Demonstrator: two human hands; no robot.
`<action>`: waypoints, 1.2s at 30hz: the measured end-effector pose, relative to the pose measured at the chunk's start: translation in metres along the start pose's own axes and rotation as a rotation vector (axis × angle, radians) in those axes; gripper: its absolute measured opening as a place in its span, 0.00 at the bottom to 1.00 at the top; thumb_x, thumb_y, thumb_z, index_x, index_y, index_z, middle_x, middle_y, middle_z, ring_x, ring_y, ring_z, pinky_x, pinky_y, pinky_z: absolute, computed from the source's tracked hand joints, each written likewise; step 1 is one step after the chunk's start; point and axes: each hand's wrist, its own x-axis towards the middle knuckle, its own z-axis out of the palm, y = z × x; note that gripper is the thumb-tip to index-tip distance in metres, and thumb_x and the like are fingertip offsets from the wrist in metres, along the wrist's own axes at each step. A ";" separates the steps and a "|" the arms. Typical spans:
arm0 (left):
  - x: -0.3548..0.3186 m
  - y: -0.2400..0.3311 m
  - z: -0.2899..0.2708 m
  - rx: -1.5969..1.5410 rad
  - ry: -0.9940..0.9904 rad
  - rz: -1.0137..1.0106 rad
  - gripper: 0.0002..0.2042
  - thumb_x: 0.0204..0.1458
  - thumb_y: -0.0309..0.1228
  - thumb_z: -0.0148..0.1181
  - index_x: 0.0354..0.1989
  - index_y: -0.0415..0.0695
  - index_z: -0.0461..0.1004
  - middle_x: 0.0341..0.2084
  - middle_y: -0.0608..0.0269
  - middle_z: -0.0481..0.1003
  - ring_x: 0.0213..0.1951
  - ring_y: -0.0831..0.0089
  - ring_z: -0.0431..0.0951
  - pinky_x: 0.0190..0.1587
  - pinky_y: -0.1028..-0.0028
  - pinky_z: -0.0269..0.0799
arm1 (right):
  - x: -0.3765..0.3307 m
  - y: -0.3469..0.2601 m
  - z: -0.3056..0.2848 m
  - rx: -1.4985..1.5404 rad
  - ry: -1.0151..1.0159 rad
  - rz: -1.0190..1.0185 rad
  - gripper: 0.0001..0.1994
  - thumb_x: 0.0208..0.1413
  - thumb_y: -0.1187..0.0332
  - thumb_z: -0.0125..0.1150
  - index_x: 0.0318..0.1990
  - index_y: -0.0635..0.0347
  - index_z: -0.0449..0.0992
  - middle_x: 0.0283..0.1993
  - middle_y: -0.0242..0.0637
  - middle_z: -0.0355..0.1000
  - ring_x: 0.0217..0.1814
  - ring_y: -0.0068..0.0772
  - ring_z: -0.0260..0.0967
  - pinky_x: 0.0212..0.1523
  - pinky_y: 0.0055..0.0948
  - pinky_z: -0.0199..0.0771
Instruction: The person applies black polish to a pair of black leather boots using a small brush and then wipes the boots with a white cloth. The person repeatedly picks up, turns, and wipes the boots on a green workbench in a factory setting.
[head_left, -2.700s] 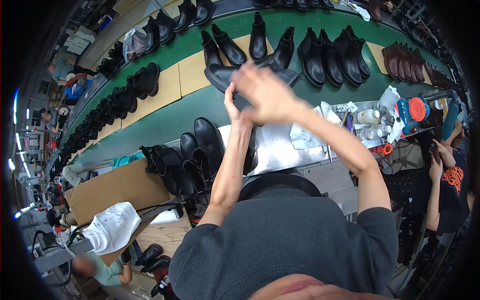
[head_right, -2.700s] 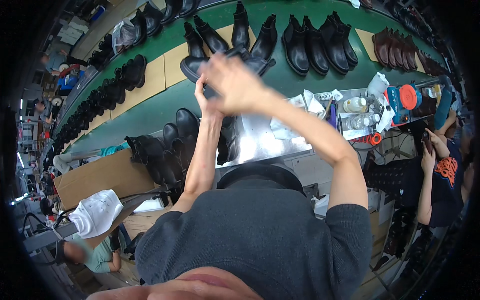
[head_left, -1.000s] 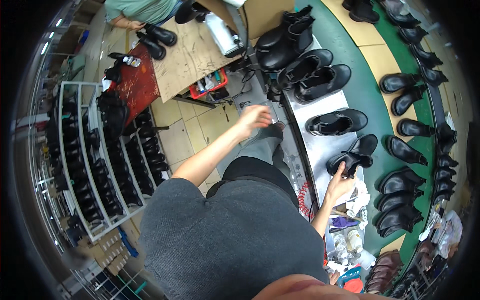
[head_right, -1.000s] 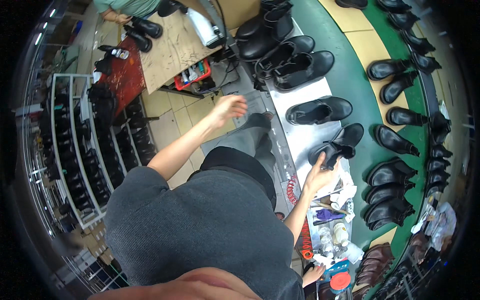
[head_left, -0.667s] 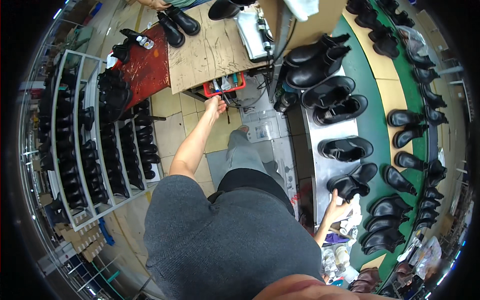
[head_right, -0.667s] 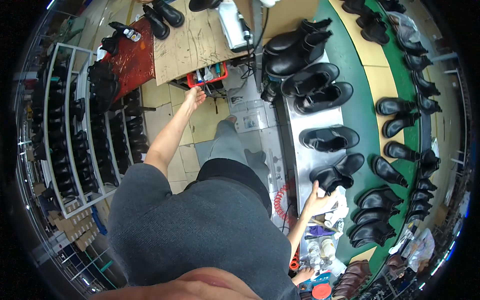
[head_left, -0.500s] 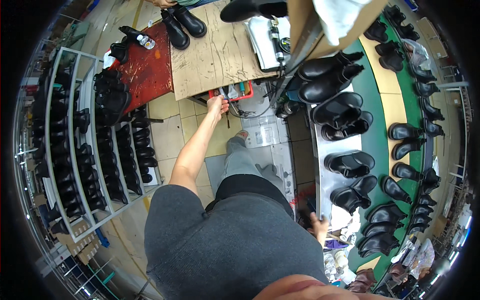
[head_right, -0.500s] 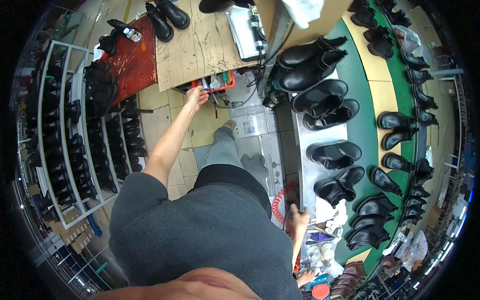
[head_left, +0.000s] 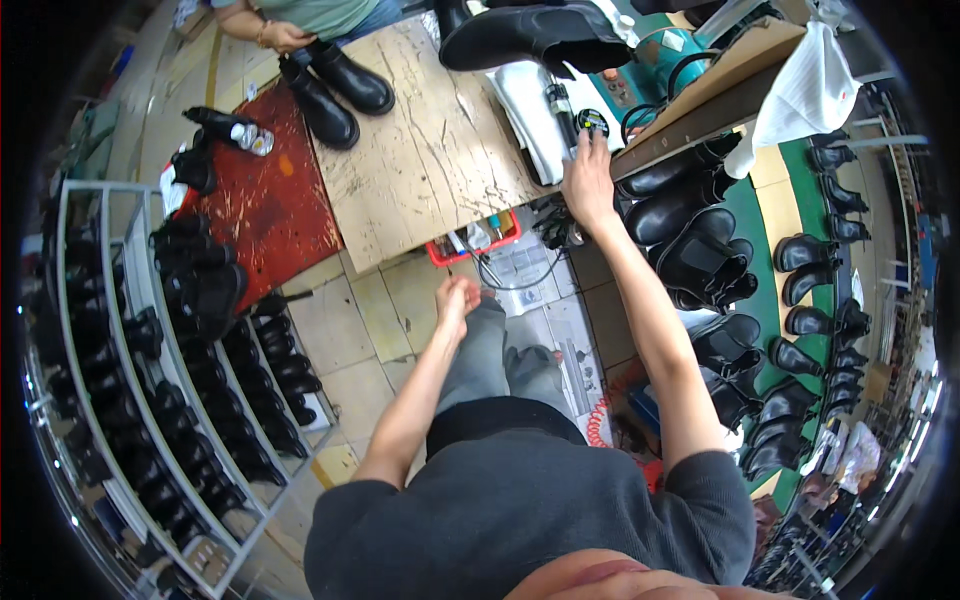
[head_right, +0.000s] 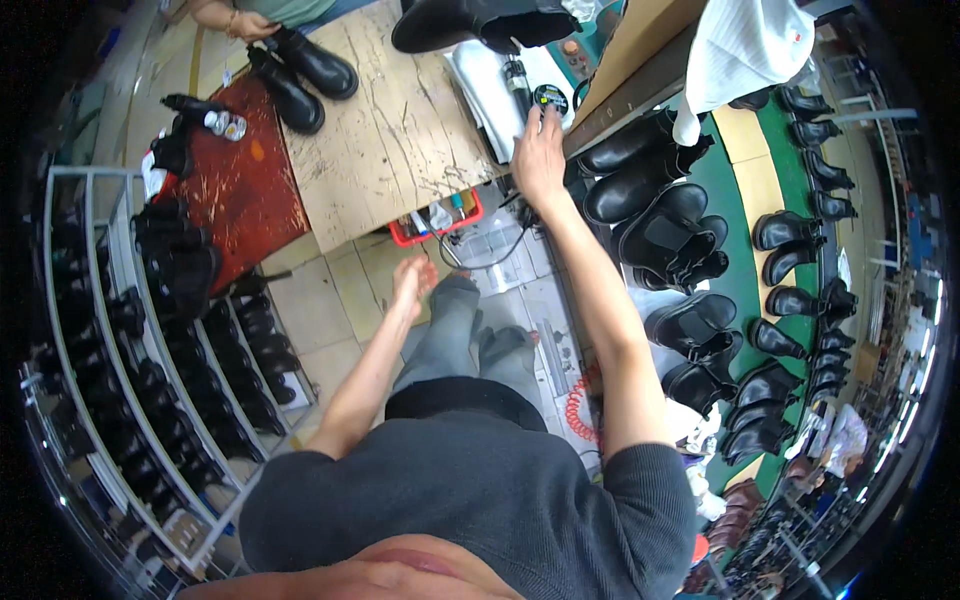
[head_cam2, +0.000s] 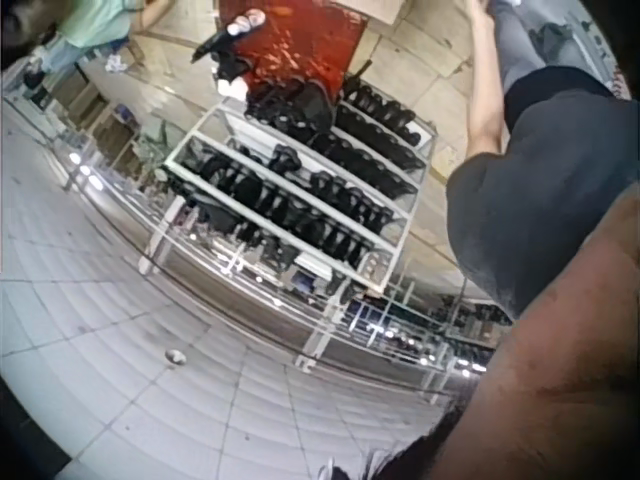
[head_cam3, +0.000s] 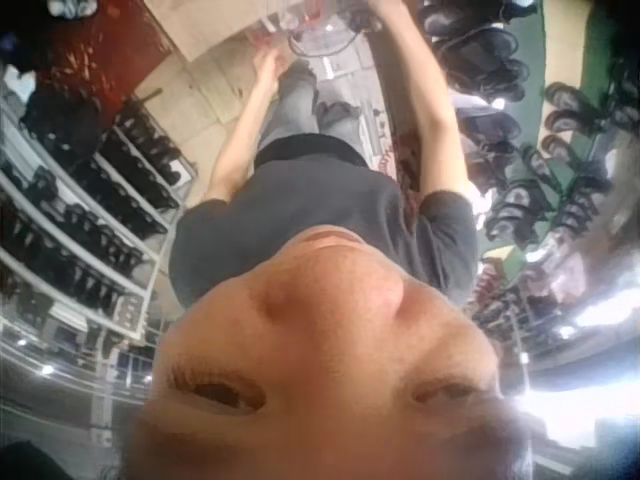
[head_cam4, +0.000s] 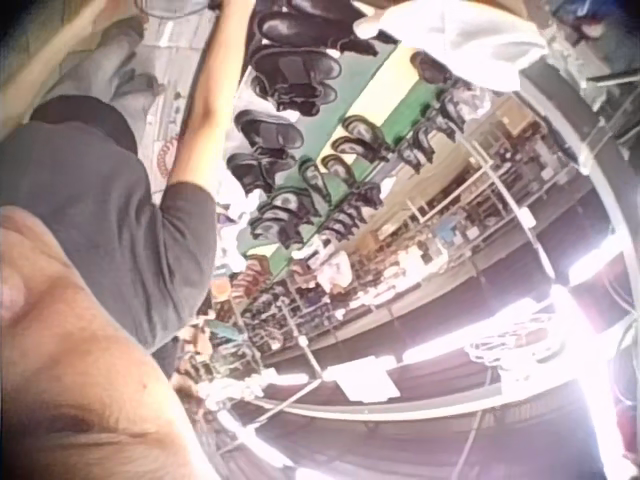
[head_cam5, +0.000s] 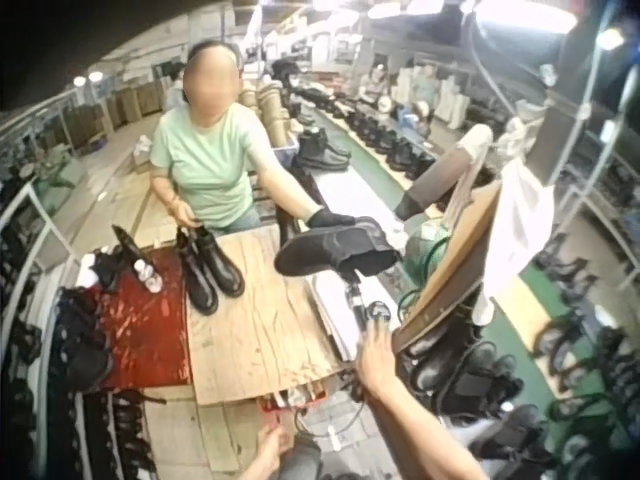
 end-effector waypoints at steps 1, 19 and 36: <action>-0.008 0.002 -0.006 -0.048 -0.029 -0.002 0.09 0.55 0.32 0.52 0.43 0.44 0.69 0.30 0.63 0.75 0.32 0.72 0.77 0.34 0.71 0.75 | 0.020 0.014 0.025 -0.105 0.016 0.074 0.30 0.54 0.66 0.55 0.60 0.72 0.53 0.62 0.66 0.51 0.62 0.65 0.53 0.61 0.51 0.56; -0.088 0.222 0.106 0.805 -0.823 1.227 0.38 0.37 0.28 0.71 0.60 0.44 0.62 0.56 0.52 0.63 0.58 0.58 0.64 0.55 0.66 0.65 | -0.025 -0.083 -0.086 1.498 -0.568 1.061 0.22 0.62 0.49 0.46 0.39 0.60 0.75 0.30 0.32 0.74 0.21 0.22 0.68 0.22 0.22 0.69; -0.245 0.017 0.319 1.109 -1.421 1.139 0.27 0.35 0.27 0.67 0.50 0.41 0.70 0.39 0.50 0.67 0.40 0.54 0.73 0.44 0.64 0.71 | -0.268 0.020 -0.319 0.493 0.596 0.738 0.15 0.44 0.75 0.68 0.42 0.61 0.79 0.41 0.39 0.72 0.36 0.25 0.73 0.32 0.22 0.77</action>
